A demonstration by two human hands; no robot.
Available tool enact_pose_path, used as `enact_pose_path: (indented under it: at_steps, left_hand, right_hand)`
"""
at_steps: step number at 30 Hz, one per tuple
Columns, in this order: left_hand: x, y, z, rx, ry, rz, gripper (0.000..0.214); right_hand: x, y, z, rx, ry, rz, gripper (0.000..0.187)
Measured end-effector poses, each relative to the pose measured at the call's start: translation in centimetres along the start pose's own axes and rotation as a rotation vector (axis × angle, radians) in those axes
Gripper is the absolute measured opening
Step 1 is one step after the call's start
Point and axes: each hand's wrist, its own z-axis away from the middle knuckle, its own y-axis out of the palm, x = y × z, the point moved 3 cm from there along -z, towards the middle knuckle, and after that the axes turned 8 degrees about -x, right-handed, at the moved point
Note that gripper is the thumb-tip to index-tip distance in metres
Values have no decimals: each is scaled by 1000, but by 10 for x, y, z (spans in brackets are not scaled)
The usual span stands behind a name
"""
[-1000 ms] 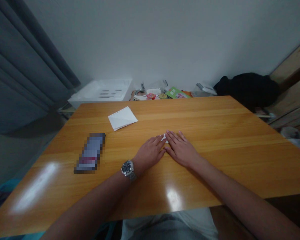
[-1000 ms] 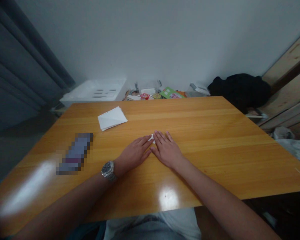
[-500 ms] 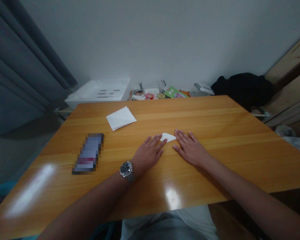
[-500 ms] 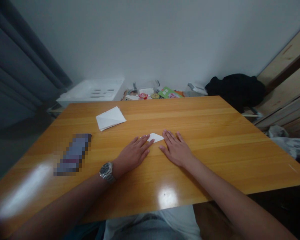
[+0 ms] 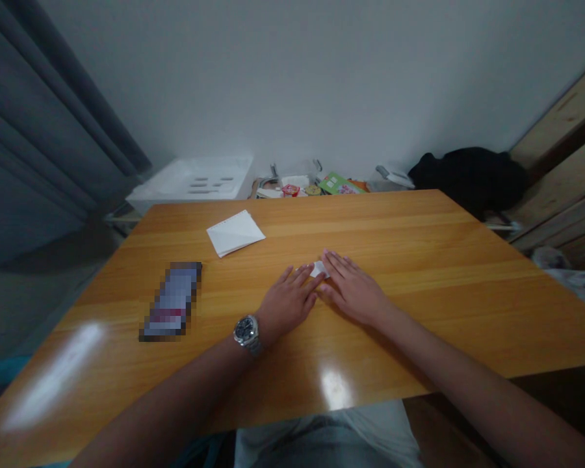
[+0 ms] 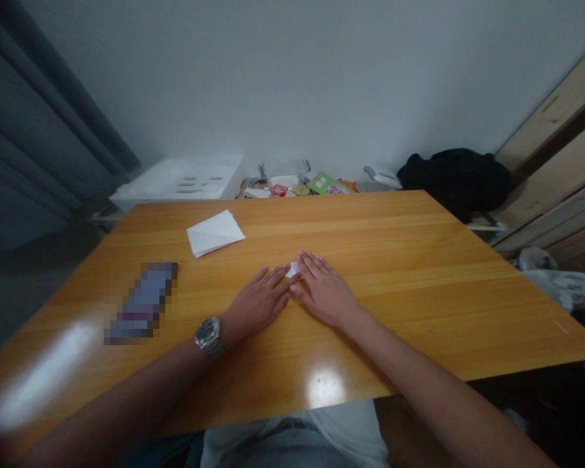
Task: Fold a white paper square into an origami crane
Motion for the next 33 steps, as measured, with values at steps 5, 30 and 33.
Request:
enact_pose_path:
  at_steps: [5, 30, 33]
  left_hand:
    - [-1, 1, 0, -2, 0, 7, 44]
    - [12, -11, 11, 41, -80, -37, 52]
    - [11, -16, 4, 23, -54, -61, 47]
  right_hand:
    - [0, 20, -10, 80, 11, -36, 71]
    - [-30, 14, 18, 83, 134, 10, 74]
    - [-27, 8, 9, 70, 135, 11, 70]
